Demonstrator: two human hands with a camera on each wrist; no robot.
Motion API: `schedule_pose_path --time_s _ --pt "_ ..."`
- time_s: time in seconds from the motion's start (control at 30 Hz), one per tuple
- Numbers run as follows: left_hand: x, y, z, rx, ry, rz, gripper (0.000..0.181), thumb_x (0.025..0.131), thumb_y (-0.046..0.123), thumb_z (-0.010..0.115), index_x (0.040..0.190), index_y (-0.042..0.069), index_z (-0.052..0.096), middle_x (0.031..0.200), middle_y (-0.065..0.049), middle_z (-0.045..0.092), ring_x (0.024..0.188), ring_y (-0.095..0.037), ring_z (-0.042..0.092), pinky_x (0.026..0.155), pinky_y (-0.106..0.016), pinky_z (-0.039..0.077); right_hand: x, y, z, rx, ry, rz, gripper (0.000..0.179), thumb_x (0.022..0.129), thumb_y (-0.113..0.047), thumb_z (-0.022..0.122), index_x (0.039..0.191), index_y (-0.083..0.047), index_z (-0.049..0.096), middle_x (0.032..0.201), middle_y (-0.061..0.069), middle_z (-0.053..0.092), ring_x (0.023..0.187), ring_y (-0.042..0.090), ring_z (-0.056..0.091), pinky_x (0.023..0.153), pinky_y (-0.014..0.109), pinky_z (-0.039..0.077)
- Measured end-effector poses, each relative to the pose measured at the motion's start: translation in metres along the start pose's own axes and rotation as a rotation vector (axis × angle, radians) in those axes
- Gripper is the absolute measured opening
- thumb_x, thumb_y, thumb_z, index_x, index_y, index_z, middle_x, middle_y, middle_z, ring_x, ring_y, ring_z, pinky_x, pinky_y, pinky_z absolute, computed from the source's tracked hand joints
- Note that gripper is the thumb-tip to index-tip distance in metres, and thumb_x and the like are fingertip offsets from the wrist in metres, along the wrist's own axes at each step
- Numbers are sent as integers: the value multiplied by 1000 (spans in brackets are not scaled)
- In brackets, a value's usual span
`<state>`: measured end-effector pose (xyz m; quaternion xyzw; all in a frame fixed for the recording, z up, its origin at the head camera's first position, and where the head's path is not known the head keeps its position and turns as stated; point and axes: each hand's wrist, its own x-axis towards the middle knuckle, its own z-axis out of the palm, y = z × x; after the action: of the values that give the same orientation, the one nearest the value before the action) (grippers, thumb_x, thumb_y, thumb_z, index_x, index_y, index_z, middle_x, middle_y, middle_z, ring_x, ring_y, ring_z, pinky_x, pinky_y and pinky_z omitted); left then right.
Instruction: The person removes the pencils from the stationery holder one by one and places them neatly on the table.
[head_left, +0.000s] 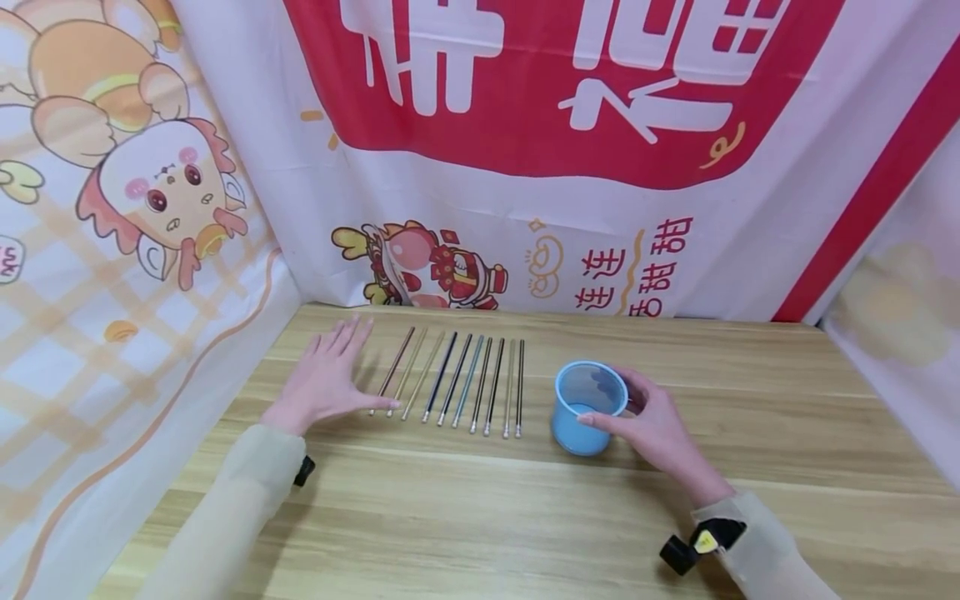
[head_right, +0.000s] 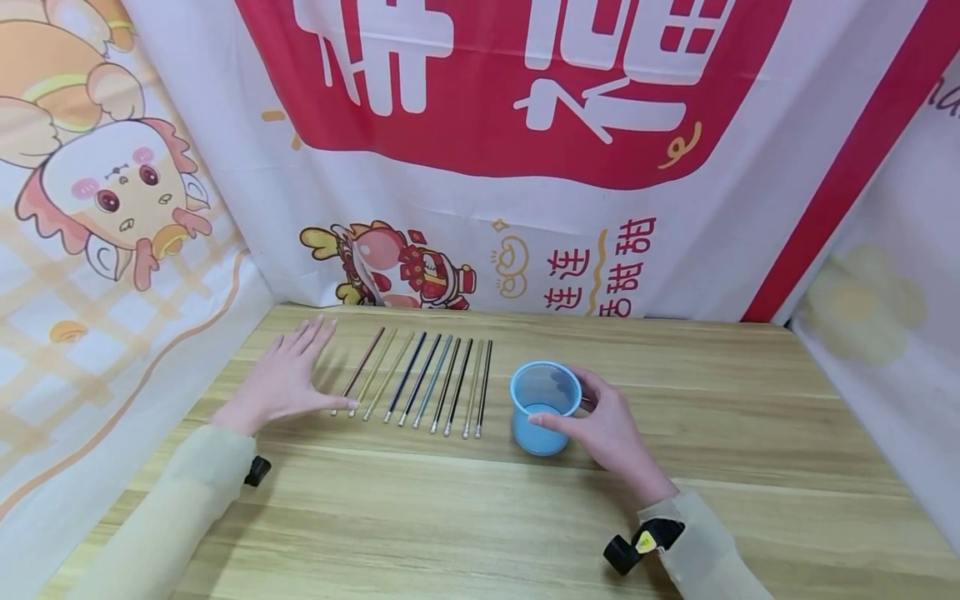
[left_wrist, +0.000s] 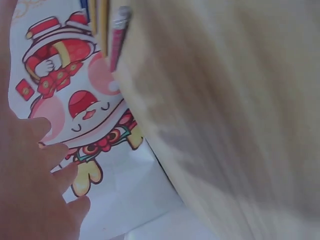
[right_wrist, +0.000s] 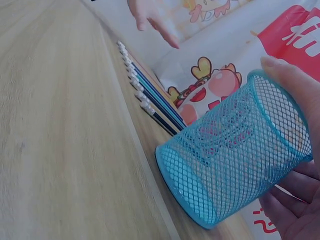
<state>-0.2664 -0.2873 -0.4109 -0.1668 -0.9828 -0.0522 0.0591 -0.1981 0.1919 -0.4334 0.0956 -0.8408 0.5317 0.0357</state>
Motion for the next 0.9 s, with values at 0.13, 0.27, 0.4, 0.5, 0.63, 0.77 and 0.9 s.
schedule_pose_path --time_s 0.13,0.27,0.4,0.5,0.63,0.77,0.9 --pt "-8 1 6 20 -12 -5 132 72 93 54 164 14 2 168 -15 -4 153 -40 3 121 -61 -2 0 5 -9 68 -8 -82 73 94 -16 76 155 -3 38 151 19 48 136 35 47 113 43 41" --pt "-12 0 8 19 4 -11 128 75 89 57 164 11 8 168 -15 -2 152 -41 4 120 -61 -4 4 9 -36 47 27 -156 73 97 -12 67 159 -6 29 160 20 34 142 45 34 116 59 31" --pt "-13 -1 7 35 -3 -7 130 73 91 57 164 11 11 168 -15 -3 152 -42 3 120 -60 -5 12 15 -76 -226 73 -86 95 94 -36 74 165 -22 12 168 16 13 148 50 15 109 78 18" --pt "-13 -1 6 53 -17 0 132 71 94 54 164 10 12 168 -16 -3 152 -43 4 120 -60 -5 20 25 -104 -584 49 -57 115 84 -62 75 165 -21 5 169 18 4 151 46 5 110 79 13" --pt "-14 -2 7 60 -21 2 131 71 94 53 163 10 13 168 -17 0 152 -42 3 121 -60 -5 25 44 -125 -905 10 -88 123 78 -78 68 163 -9 13 167 25 4 151 47 -1 115 74 7" --pt "-14 -2 8 45 -23 -9 131 71 95 53 164 12 12 168 -15 -2 152 -41 2 121 -59 -5 25 59 -128 -964 -33 -48 116 83 -81 58 164 -10 14 167 23 -5 150 46 -14 113 75 -4" --pt "-11 -1 9 36 -39 -16 133 69 96 52 164 13 10 168 -14 -5 152 -40 0 120 -59 -7 24 64 -125 -976 -41 -29 113 85 -81 55 164 -13 12 167 21 -9 148 43 -21 113 75 -8"
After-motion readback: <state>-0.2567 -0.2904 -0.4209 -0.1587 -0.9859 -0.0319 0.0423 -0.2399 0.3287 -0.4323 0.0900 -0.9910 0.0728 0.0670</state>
